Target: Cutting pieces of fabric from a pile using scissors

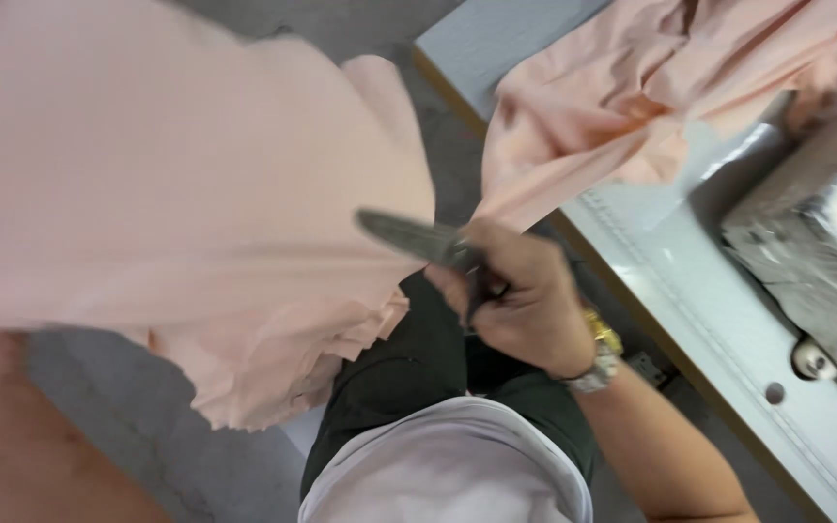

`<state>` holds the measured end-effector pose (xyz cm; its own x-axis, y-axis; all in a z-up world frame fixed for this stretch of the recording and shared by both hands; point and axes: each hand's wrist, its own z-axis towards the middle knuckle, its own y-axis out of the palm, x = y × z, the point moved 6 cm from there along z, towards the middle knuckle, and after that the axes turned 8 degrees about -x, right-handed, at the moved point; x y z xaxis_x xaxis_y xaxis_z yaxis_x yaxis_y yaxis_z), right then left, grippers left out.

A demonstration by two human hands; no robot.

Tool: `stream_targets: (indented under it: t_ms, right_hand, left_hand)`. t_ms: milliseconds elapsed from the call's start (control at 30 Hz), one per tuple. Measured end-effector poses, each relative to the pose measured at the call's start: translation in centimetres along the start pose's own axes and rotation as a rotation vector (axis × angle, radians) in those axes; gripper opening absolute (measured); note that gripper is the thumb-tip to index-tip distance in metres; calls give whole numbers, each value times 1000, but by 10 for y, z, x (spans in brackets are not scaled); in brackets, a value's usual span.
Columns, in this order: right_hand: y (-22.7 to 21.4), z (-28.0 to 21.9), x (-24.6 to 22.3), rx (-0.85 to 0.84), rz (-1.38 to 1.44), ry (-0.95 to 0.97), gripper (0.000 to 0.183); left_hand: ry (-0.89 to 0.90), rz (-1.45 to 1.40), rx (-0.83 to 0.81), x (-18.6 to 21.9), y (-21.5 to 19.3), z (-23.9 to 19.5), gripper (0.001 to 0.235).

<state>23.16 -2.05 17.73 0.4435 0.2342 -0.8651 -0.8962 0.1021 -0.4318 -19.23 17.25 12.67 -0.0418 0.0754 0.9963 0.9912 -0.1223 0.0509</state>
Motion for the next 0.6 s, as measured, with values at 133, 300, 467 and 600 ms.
stream_targets:
  t_ms: [133, 300, 467, 600]
  right_hand:
    - [70, -23, 68, -145, 134, -22, 20]
    - [111, -50, 117, -157, 82, 96, 37]
    - [108, -58, 116, -187, 136, 238, 36]
    - [86, -56, 82, -147, 84, 185, 45]
  left_hand:
    - [-254, 222, 339, -58, 9, -87, 54]
    - [-351, 634, 459, -153, -14, -116, 83]
    - [-110, 610, 112, -87, 137, -97, 53]
    - [141, 156, -835, -133, 241, -85, 35]
